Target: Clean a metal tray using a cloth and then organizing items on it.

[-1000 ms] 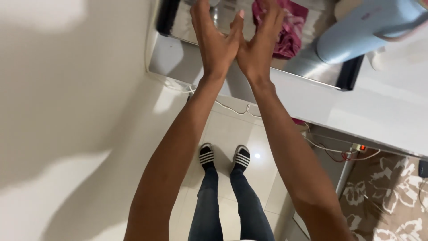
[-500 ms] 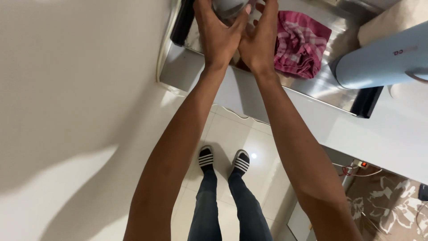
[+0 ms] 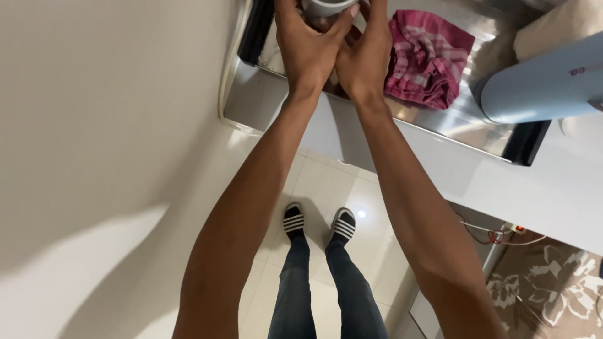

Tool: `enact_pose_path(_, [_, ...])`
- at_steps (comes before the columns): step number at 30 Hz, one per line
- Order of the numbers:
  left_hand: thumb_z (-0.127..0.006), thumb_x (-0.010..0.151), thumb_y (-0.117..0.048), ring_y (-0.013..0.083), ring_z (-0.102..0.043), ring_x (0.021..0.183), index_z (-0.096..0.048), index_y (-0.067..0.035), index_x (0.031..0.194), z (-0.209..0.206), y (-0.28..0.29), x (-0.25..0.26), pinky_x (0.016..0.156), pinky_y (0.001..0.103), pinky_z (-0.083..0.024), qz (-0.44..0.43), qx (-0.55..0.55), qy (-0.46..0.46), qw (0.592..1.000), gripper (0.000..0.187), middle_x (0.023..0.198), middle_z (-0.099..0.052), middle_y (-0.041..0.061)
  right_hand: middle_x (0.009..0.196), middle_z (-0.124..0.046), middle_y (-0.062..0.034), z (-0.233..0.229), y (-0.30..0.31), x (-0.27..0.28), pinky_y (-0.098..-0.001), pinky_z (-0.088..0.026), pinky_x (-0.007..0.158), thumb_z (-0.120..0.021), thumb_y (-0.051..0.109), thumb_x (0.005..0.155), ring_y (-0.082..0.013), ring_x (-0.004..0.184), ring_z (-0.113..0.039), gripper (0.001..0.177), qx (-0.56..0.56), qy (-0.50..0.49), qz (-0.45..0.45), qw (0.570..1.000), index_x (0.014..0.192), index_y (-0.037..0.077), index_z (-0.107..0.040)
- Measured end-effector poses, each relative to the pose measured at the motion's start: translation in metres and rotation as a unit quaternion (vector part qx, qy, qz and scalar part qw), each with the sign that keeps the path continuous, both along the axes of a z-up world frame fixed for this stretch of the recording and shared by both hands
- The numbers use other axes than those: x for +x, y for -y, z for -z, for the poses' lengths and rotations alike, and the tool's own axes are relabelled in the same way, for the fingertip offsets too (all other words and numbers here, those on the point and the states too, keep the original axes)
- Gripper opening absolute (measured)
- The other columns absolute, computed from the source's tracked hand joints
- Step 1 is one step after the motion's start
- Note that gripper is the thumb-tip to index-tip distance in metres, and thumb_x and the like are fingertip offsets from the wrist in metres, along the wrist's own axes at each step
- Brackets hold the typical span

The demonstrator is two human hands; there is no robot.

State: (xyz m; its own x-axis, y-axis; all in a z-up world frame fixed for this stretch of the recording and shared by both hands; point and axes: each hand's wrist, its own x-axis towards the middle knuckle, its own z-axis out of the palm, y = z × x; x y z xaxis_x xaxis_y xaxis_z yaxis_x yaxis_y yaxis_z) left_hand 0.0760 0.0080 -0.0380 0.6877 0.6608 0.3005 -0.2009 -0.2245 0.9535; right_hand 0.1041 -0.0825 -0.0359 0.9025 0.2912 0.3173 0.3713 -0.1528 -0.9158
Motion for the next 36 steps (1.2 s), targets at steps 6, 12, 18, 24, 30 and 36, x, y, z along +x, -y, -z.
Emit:
enact_pose_path(6, [-0.094, 0.077, -0.034, 0.0291, -0.071, 0.112, -0.054, 0.001, 0.127, -0.025, 0.023, -0.006, 0.094, 0.040, -0.062, -0.001, -0.018, -0.072, 0.997, 0.073, 0.122, -0.065, 0.018, 0.142, -0.067, -0.0162, -0.005, 0.021, -0.010, -0.0402, -0.061, 0.107, -0.084, 0.002, 0.103, -0.0318, 0.139, -0.065, 0.057, -0.002, 0.053, 0.061, 0.997, 0.148, 0.006, -0.048])
enact_pose_path(12, [-0.094, 0.079, -0.031, 0.0306, -0.068, 0.117, -0.051, 0.001, 0.132, -0.034, 0.053, -0.020, 0.101, 0.043, -0.057, 0.031, 0.037, 0.000, 0.999, 0.076, 0.125, -0.063, 0.019, 0.136, -0.072, -0.0147, -0.034, 0.052, -0.037, -0.0353, -0.065, 0.101, -0.078, -0.001, 0.104, -0.0253, 0.124, -0.075, 0.059, 0.065, 0.011, 0.070, 0.995, 0.151, 0.006, -0.043])
enact_pose_path(18, [-0.095, 0.078, -0.027, 0.0323, -0.066, 0.120, -0.046, -0.004, 0.137, -0.042, 0.105, -0.039, 0.102, 0.044, -0.059, 0.083, 0.025, 0.005, 0.996, 0.080, 0.127, -0.062, 0.019, 0.140, -0.064, -0.0166, -0.022, 0.110, -0.060, -0.0312, -0.063, 0.099, -0.076, -0.004, 0.111, -0.0222, 0.121, -0.069, 0.064, 0.085, 0.018, 0.095, 0.992, 0.160, 0.009, -0.036])
enact_pose_path(24, [-0.093, 0.078, -0.027, 0.0265, -0.070, 0.120, -0.044, -0.009, 0.144, -0.046, 0.152, -0.050, 0.108, 0.042, -0.063, 0.166, -0.039, 0.038, 0.985, 0.084, 0.131, -0.066, 0.014, 0.153, -0.054, -0.0174, -0.015, 0.164, -0.075, -0.0394, -0.058, 0.116, -0.083, -0.003, 0.111, -0.0288, 0.143, -0.057, 0.076, -0.021, 0.130, 0.148, 0.980, 0.161, 0.013, -0.029])
enact_pose_path(30, [-0.097, 0.078, -0.024, 0.0284, -0.061, 0.130, -0.044, -0.011, 0.147, -0.036, 0.188, -0.057, 0.116, 0.044, -0.054, 0.149, 0.040, 0.044, 0.987, 0.088, 0.140, -0.060, 0.012, 0.151, -0.060, -0.0139, -0.013, 0.199, -0.088, -0.0367, -0.063, 0.105, -0.084, 0.004, 0.110, -0.0274, 0.139, -0.066, 0.072, -0.004, 0.050, 0.180, 0.982, 0.161, 0.014, -0.033])
enact_pose_path(36, [-0.097, 0.075, -0.022, 0.0317, -0.055, 0.139, -0.040, -0.009, 0.151, -0.033, 0.209, -0.061, 0.117, 0.045, -0.051, 0.139, 0.044, 0.022, 0.989, 0.096, 0.145, -0.055, 0.015, 0.158, -0.051, -0.0178, -0.016, 0.217, -0.092, -0.0394, -0.064, 0.101, -0.086, 0.006, 0.106, -0.0322, 0.141, -0.062, 0.079, -0.021, 0.067, 0.187, 0.980, 0.162, 0.012, -0.031])
